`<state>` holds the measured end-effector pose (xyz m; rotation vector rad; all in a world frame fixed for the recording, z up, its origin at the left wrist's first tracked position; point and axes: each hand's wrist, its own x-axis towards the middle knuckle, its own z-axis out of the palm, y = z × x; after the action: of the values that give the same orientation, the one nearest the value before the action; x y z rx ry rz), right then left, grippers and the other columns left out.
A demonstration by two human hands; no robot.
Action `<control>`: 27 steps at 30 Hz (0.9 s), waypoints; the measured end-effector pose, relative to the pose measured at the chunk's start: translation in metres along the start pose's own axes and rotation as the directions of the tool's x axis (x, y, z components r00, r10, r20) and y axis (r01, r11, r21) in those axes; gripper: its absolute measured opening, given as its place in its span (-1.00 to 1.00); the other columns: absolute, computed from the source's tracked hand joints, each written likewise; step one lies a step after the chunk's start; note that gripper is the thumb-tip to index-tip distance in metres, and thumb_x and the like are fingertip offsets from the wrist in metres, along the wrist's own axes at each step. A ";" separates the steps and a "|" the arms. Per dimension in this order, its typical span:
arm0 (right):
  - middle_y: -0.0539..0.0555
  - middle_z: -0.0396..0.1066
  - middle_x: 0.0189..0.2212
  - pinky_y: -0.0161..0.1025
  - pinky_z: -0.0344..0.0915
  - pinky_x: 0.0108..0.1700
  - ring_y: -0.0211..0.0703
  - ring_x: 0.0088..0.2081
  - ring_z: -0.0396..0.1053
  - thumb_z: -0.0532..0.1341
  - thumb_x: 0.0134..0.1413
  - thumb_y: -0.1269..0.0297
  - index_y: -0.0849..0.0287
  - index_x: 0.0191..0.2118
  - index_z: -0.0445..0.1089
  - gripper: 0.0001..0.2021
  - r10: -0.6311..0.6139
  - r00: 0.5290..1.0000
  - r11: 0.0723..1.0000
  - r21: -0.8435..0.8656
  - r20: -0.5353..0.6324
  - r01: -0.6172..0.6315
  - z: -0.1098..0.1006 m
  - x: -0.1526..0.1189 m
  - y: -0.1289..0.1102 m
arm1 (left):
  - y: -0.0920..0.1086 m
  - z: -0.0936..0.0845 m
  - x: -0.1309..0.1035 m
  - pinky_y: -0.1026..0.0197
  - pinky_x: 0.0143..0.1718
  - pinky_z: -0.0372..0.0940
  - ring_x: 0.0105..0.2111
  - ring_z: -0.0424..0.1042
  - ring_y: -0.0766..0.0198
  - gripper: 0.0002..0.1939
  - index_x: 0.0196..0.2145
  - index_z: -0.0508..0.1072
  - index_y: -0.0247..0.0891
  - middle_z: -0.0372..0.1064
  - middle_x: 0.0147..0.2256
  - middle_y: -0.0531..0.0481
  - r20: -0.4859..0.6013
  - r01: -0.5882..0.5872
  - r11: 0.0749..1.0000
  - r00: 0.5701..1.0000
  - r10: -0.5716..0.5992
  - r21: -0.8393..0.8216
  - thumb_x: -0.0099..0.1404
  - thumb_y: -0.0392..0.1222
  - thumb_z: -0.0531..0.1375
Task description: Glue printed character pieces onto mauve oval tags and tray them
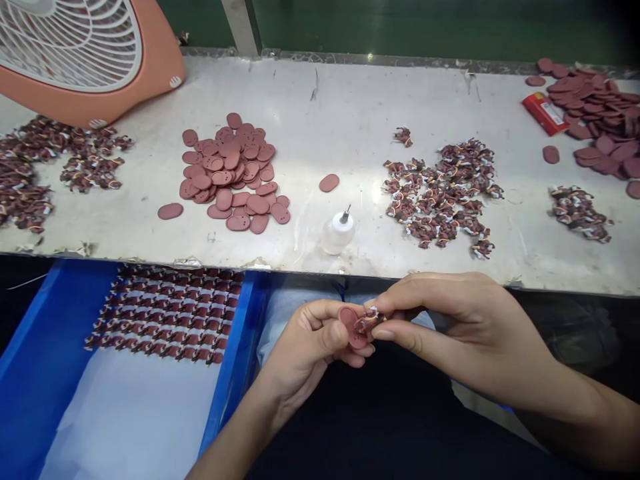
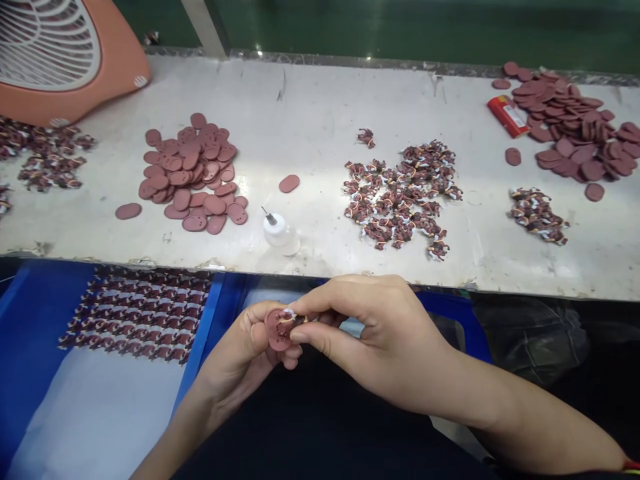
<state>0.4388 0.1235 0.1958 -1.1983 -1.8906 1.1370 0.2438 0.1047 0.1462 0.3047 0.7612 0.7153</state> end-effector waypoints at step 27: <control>-0.04 0.58 -0.38 -0.39 0.45 -0.36 -0.30 -0.43 0.51 0.33 0.17 0.33 0.09 -0.22 0.51 -0.94 -0.028 0.999 0.999 -0.026 0.032 0.029 0.004 0.006 0.002 | 0.000 -0.005 0.002 0.46 -0.50 0.32 -0.52 0.44 0.42 -0.65 -0.45 0.61 -0.31 0.47 -0.52 0.02 -0.032 0.020 1.000 0.999 -0.020 -0.010 0.05 0.07 0.45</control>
<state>0.4339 0.1278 0.1924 -1.1702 -1.9461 1.1250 0.2412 0.1063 0.1422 0.2771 0.7901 0.7059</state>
